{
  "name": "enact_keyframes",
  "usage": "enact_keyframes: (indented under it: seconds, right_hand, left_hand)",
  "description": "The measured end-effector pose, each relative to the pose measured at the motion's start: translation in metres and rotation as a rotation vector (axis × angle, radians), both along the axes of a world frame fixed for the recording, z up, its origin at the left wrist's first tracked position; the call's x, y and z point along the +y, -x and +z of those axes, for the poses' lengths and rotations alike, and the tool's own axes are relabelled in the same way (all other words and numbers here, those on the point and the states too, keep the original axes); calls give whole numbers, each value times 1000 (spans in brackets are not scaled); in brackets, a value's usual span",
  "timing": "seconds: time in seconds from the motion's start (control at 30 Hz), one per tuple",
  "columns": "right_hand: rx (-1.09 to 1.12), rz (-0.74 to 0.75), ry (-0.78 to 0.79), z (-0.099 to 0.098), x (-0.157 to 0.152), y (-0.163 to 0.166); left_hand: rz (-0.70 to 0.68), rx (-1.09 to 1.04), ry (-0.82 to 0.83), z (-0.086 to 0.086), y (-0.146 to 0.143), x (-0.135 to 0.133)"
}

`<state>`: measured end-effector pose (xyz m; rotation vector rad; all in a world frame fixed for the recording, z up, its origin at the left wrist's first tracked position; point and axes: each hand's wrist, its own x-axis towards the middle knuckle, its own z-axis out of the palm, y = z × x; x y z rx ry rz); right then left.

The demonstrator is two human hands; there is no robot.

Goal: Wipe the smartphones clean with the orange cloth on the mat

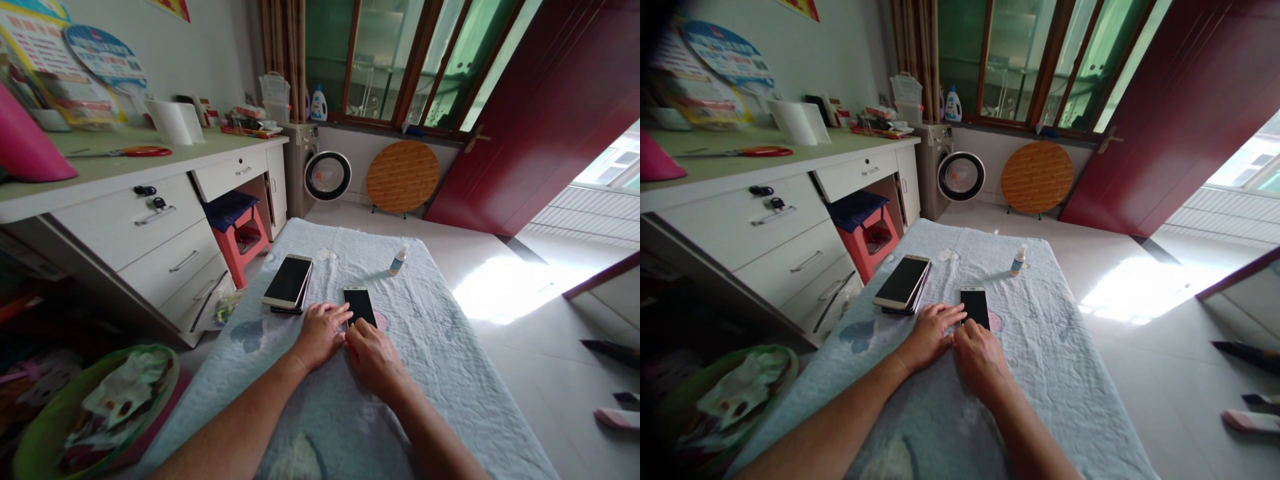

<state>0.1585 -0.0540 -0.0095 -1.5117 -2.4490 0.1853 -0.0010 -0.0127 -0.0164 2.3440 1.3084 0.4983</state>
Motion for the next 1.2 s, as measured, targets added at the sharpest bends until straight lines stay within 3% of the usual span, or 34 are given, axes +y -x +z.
enact_keyframes:
  seconds: [0.47,0.97,1.2]
  right_hand:
    - [1,-220,90,5,-5,-33]
    - [-27,-34,15,0,2,-1]
    - [-24,-21,-14,-2,2,5]
  left_hand:
    - [20,-6,9,-5,-1,1]
    - [-10,0,-2,0,0,-1]
    - [-4,-4,-8,-2,0,0]
